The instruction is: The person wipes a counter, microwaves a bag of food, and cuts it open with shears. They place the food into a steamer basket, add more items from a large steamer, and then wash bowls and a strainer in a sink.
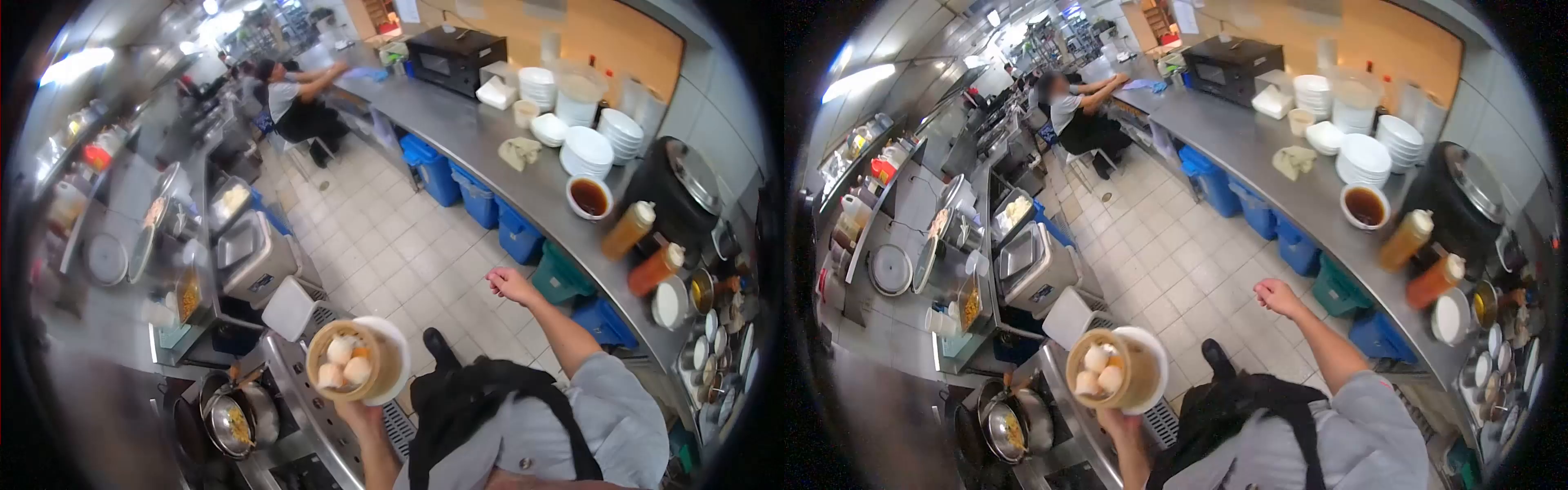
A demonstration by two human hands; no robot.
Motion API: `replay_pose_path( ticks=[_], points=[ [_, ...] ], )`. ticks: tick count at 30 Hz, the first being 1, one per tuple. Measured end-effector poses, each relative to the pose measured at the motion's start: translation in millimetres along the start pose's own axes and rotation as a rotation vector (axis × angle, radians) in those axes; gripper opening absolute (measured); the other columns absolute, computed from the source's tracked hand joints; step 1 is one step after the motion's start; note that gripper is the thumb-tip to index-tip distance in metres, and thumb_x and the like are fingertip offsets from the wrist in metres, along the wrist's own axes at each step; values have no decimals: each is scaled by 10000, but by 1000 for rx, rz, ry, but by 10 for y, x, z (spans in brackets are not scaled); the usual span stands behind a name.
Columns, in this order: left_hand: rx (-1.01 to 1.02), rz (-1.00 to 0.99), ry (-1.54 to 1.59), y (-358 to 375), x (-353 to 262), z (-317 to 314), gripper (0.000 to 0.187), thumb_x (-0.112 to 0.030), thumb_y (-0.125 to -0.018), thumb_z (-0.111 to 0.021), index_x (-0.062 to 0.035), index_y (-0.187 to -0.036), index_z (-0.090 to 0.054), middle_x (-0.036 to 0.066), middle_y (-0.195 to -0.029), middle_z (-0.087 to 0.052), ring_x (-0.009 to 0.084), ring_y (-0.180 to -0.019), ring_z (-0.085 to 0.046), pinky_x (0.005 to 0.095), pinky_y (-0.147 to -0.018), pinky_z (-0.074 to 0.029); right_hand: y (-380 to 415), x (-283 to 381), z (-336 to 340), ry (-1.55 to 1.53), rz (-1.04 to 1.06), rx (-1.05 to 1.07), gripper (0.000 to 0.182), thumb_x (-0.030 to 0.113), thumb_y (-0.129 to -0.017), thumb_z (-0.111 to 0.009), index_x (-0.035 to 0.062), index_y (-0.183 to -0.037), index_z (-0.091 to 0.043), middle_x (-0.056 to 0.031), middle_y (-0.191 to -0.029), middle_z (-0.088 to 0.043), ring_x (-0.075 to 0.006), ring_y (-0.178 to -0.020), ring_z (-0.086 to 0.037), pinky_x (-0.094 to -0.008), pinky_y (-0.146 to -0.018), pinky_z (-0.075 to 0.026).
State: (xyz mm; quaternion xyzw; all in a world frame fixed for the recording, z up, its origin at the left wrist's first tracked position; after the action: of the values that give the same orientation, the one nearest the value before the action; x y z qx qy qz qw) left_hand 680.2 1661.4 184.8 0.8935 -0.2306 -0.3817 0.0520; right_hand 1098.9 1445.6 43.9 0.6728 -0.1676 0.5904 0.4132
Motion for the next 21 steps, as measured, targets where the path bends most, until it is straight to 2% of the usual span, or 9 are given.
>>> replay_pose_path(
  ticks=[2, 4, 7, 9, 10, 12, 15, 17, 21],
  points=[
    [-111, -25, -102, -533, 30, 37, 439, -263, -1016, -569, -29, -1380, -495, 161, -1330, -581, 305, -1164, -632, 469, -955, -578, -268, 255, -393, 506, 300, 174, 276, 269, -1019, -555, 25, -973, -675, -44, -781, -655, -142, -701, -637, -312, -640, -522],
    [-155, -26, -89, -1090, -47, -265, 444, -253, -1008, -584, -20, -1376, -496, 167, -1313, -589, 300, -1152, -640, 463, -945, -587, -386, 269, -492, 664, 272, 263, 270, 248, -1017, -557, 5, -1027, -674, -72, -825, -677, -146, -710, -641, -331, -665, -530],
    [-123, 78, -201, -1891, -24, -671, 448, -263, -1001, -594, -30, -1372, -498, 154, -1313, -586, 288, -1147, -641, 452, -938, -588, -552, 444, -327, 545, 168, 146, 249, 218, -1009, -568, -4, -1046, -676, -71, -814, -677, -136, -700, -627, -321, -662, -529],
    [2, 85, -144, -2468, -38, -923, 446, -252, -997, -596, -38, -1375, -496, 145, -1327, -578, 282, -1145, -642, 445, -935, -588, -574, 576, -69, 356, 155, -122, 247, 218, -1015, -574, -1, -1071, -673, -52, -787, -653, -120, -676, -604, -302, -636, -524],
    [-83, 104, -219, -2640, -50, -1028, 451, -263, -999, -589, -44, -1382, -494, 135, -1336, -574, 282, -1154, -637, 442, -938, -584, -550, 624, -35, 340, 138, -144, 247, 218, -1015, -574, -1, -1071, -673, -52, -787, -653, -120, -676, -604, -302, -636, -524],
    [-27, 128, -201, -3147, -14, -1394, 441, -239, -996, -589, -34, -1376, -502, 142, -1328, -580, 281, -1151, -639, 434, -936, -585, -565, 767, 249, 132, 78, -462, 231, 220, -1029, -569, 18, -1075, -671, -23, -748, -610, -101, -639, -573, -271, -582, -499],
    [89, 124, -142, -3828, 125, -1902, 447, -205, -982, -600, -25, -1378, -501, 151, -1323, -581, 292, -1153, -638, 438, -935, -588, -575, 896, 394, -66, 141, -667, 237, 219, -1031, -570, 7, -1065, -671, -22, -714, -588, -93, -612, -558, -256, -549, -480],
    [90, 141, -227, -4272, 229, -2198, 468, -200, -974, -608, -25, -1391, -486, 153, -1339, -567, 302, -1166, -631, 453, -942, -588, -656, 986, 364, -79, 145, -732, 231, 210, -1035, -565, 5, -1067, -666, -16, -695, -568, -87, -590, -532, -254, -530, -462],
    [233, 123, -149, -5089, 613, -2962, 479, -226, -996, -580, -21, -1413, -463, 154, -1357, -555, 305, -1192, -615, 459, -968, -571, -1005, 948, 514, -74, 178, -821, 243, 223, -1039, -564, 1, -1056, -664, -6, -680, -553, -79, -577, -513, -251, -515, -447]
  ],
)
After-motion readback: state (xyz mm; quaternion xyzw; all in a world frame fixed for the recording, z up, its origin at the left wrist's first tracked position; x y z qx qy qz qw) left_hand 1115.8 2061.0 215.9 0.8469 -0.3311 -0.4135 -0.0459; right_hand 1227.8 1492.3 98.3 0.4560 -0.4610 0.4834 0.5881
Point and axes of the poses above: each hand's wrist, its own y-axis away from the middle knuckle, its own z-axis out of the back of the hand, x = y × z, the point moved 8 cm from there along -y, towards the middle knuckle
